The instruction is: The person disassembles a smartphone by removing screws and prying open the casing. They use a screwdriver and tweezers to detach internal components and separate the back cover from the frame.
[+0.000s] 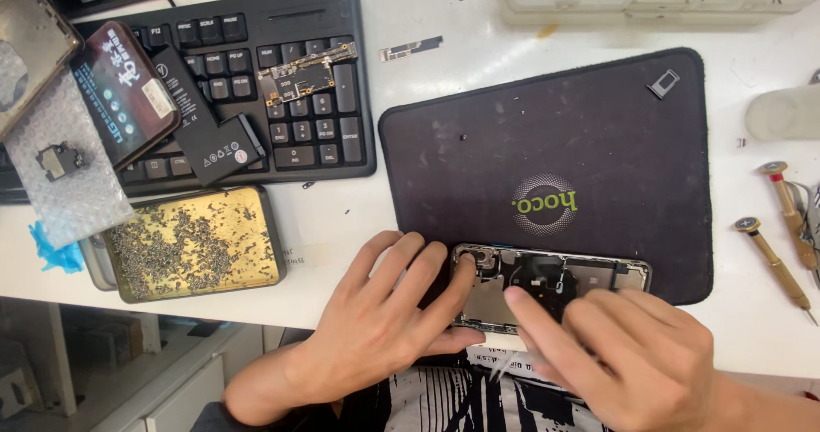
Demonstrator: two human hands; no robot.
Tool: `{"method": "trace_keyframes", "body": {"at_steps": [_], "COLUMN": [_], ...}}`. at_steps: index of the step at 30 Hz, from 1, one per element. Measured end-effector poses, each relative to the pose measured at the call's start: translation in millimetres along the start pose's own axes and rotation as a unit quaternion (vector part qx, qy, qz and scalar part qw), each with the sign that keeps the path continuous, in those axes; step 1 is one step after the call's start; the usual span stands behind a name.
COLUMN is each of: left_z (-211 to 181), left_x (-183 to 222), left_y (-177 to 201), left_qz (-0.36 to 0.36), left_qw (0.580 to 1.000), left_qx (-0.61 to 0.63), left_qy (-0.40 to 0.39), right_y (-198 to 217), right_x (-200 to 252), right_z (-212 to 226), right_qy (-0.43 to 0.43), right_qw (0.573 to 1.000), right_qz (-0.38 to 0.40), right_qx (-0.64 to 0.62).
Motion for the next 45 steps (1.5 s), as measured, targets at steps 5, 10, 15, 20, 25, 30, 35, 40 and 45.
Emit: {"method": "trace_keyframes", "body": {"at_steps": [5,10,15,20,25,30,35,40,45], "left_z": [2,6,8,8,8,11,14,15,18], "left_x": [4,6,6,8,9,9,9,4,-5], "left_y": [-4,-3,-2,-1,-1,-2,-4,-3,10], "left_qz": [-0.019,-0.027,-0.042,-0.051,-0.050,-0.046,-0.042,0.007,0.066], "left_qw": [0.999,0.999,0.998,0.997,0.997,0.997,0.994,0.994,0.993], "left_qx": [0.026,0.037,0.053,0.055,0.058,0.065,0.099,0.112,0.077], "left_qy": [0.008,0.006,0.003,-0.003,-0.010,-0.002,0.012,0.004,-0.054], "right_y": [-11,-24,-23,-28,-29,-32,-35,-37,-34], "right_x": [-30,-43,-44,-44,-45,-46,-41,-41,-47], "right_z": [-13,-19,-21,-18,-7,-13,-25,-35,-42], "right_qy": [0.048,0.058,0.085,0.121,0.150,0.150,0.169,0.121,0.053], "right_qw": [0.996,0.992,0.988,0.979,0.972,0.960,0.951,0.952,0.952], "right_qz": [0.067,0.112,0.125,0.165,0.165,0.230,0.255,0.280,0.291], "right_qx": [-0.020,-0.030,-0.032,-0.002,0.071,0.061,0.048,-0.001,-0.072]}}
Point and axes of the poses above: each hand's wrist, its own x-axis away from the middle knuckle, its own y-axis out of the back of the hand, z = x × y, the point moved 6 cm from there along -x, towards the middle knuckle
